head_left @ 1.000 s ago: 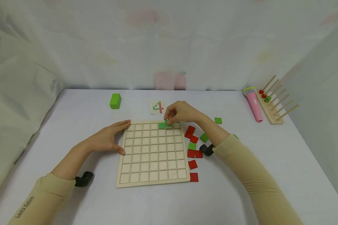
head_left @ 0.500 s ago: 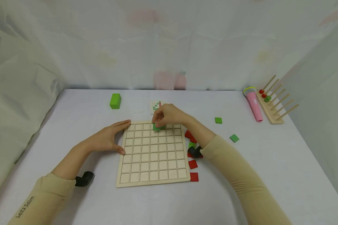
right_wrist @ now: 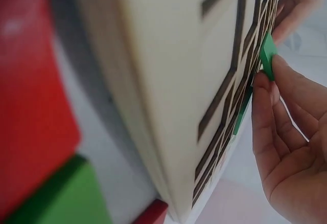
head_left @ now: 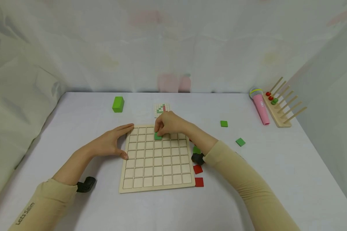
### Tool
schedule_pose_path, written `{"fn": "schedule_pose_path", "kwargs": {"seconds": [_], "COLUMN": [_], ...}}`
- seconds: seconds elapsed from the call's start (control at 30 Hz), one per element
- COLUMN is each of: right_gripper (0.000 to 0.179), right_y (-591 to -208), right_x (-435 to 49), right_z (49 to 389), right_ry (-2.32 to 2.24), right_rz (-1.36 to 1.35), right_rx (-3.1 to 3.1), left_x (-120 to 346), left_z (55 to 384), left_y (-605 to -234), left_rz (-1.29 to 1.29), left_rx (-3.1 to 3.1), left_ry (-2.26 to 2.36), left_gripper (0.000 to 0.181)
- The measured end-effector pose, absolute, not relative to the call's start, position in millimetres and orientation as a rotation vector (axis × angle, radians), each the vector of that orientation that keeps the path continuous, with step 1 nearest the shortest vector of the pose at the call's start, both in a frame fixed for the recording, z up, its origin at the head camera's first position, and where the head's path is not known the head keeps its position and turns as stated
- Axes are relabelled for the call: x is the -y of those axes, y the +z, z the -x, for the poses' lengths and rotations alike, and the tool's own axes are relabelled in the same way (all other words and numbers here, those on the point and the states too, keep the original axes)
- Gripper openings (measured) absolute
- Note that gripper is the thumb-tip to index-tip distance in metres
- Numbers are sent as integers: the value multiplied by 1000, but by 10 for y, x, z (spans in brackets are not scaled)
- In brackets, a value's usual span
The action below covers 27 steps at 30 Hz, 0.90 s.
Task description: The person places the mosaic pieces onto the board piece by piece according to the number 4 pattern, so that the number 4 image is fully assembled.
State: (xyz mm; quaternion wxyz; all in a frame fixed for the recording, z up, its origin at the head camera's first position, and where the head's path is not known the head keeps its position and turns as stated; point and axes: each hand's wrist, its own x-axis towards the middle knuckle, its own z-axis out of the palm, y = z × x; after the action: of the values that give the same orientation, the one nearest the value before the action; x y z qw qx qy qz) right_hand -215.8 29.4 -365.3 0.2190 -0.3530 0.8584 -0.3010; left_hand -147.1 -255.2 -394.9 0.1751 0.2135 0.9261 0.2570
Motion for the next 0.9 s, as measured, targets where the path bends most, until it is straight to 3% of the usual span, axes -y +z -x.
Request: {"fn": "schedule_pose_path", "kwargs": {"seconds": [0.9], "right_gripper": [5], "right_y": [-3649], "right_x": [-253], "right_z": [2096], "right_ry": [-725], "right_rz": [1042], "right_rx": [-2435], "left_x": [2559], "left_z": [1478], "left_y": [-3970], "left_rz": [-590], "left_rx": [-2624], "left_ry": [742], "left_gripper": [124]}}
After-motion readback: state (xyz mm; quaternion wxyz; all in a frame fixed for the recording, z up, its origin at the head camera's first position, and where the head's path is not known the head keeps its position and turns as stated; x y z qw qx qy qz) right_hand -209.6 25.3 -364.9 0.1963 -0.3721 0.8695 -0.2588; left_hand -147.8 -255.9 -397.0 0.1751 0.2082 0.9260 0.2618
